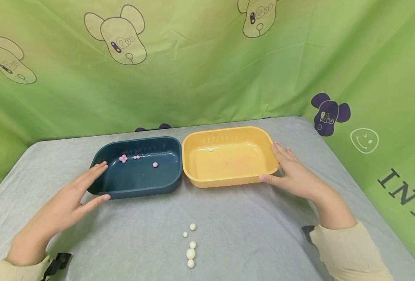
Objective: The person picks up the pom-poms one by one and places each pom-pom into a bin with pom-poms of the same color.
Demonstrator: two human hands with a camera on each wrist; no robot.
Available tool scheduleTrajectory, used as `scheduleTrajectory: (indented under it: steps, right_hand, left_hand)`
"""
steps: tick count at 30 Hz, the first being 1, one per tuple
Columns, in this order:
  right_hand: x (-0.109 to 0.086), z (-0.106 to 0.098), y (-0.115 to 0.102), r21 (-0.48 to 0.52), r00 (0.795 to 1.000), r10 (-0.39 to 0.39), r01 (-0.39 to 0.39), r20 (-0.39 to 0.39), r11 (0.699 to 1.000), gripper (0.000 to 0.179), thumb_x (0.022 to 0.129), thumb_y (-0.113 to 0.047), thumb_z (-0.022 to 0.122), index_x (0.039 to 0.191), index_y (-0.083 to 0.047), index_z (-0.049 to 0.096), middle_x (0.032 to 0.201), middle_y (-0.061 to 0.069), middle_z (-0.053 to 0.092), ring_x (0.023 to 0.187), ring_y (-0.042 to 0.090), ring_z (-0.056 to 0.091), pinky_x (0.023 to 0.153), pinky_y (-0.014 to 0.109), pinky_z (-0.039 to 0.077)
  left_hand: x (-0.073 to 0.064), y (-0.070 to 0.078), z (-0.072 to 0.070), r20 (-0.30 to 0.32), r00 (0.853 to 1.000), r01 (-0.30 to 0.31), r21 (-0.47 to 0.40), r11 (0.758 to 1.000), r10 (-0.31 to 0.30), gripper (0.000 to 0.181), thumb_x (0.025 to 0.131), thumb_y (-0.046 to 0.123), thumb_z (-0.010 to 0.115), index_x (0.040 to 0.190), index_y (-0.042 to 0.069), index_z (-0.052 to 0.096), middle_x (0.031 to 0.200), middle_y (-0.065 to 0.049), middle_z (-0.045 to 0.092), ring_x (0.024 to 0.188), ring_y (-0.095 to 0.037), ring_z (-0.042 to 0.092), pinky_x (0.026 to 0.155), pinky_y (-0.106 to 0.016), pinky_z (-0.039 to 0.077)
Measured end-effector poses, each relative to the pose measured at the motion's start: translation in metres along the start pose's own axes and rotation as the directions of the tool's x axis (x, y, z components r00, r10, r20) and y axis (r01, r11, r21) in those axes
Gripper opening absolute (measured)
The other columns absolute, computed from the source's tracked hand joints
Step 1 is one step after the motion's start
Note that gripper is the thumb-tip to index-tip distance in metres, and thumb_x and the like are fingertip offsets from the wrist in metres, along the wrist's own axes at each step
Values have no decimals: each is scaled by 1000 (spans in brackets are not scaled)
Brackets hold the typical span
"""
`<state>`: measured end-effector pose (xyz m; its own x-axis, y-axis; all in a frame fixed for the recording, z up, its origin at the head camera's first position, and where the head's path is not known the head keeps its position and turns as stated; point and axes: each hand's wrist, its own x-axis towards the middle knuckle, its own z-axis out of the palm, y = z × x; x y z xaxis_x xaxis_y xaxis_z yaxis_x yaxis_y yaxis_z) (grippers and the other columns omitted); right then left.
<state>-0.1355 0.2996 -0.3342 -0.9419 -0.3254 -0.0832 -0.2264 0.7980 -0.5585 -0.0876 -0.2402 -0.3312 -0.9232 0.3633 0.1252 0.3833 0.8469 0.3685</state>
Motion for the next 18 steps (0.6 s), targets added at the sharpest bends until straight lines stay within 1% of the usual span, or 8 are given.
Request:
scheduleTrajectory:
  steps: [5, 13, 18]
  right_hand:
    - [1, 0, -1, -2, 1000, -1, 1, 2, 1000, 102, 92, -37, 71, 157, 4, 5, 164, 27, -2, 148, 55, -4, 119, 68, 1]
    - [1, -1, 0, -1, 1000, -16, 16, -4, 1000, 101, 92, -36, 71, 157, 5, 6, 163, 28, -1, 150, 52, -4, 121, 65, 0]
    - [1, -1, -1, -6, 1000, -16, 16, -3, 1000, 101, 92, -36, 71, 157, 5, 6, 164, 28, -1, 150, 51, -3, 120, 65, 1]
  left_hand:
    - [0, 4, 0, 3, 1000, -15, 16, 1000, 15, 75, 96, 46, 62, 158, 18, 29, 164, -7, 28, 150, -34, 29, 111, -62, 35]
    - [0, 13, -2, -15, 998, -54, 51, 997, 55, 72, 97, 45, 62, 156, 17, 33, 163, -4, 30, 151, -30, 28, 110, -61, 37]
    - [-1, 18, -1, -35, 995, -92, 79, 993, 95, 70, 96, 42, 64, 155, 17, 35, 162, -4, 33, 149, -30, 33, 109, -59, 40]
